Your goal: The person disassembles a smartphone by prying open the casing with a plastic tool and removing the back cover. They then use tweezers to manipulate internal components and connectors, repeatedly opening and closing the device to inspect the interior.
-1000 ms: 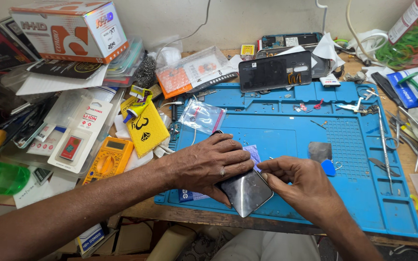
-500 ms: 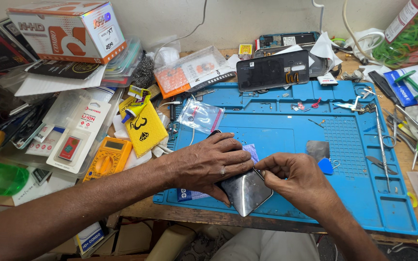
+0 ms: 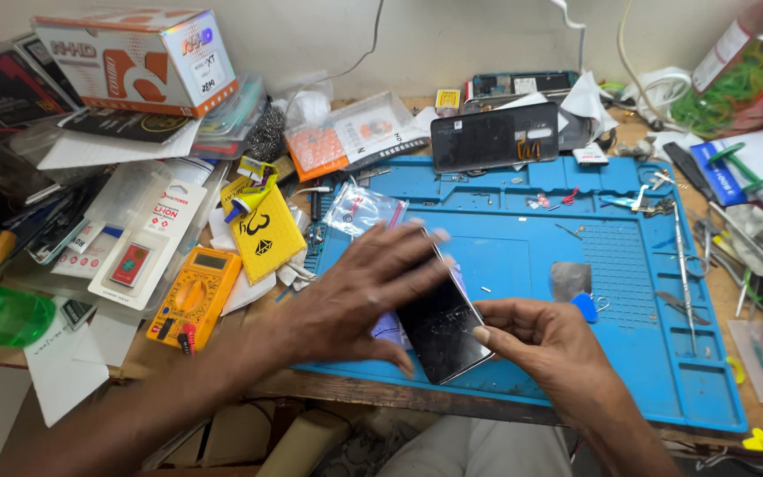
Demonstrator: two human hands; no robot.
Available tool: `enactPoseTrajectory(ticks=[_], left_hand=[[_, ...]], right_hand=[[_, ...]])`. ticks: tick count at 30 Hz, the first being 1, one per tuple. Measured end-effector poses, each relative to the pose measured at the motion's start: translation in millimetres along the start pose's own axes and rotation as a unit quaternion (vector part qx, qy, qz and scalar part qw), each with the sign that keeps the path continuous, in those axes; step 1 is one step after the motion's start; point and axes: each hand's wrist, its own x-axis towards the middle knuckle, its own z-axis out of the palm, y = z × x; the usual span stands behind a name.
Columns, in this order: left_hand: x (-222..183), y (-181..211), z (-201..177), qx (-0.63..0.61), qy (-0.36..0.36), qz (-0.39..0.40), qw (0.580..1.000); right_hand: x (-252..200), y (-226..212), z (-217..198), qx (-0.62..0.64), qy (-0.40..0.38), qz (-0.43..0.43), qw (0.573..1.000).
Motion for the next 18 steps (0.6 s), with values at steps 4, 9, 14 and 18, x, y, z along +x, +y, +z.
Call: enactPoseTrajectory(ticks=[4, 9, 14, 18], left_hand=[[-8.3, 57.2, 29.4, -0.259, 0.189, -0.306, 0.896], [23.9, 77.9, 66.5, -0.643, 0.326, -0.357, 0.594], [36.3, 73.0, 69.4, -0.697, 0.337, -0.343, 0.532], [40.5, 71.5, 74.6, -0.698, 0.332, -0.359, 0.523]], right_hand=[[-14.6, 7.2, 9.5, 0.032, 0.108, -0.022, 0.993], [-43.4, -4.7, 44.7, -0.175, 0.161, -0.215, 0.947], [-66.5, -17.7, 49.4, -0.231, 0.145, -0.323, 0.906], [-69.9, -16.8, 48.7, -0.277, 0.178, -0.344, 0.879]])
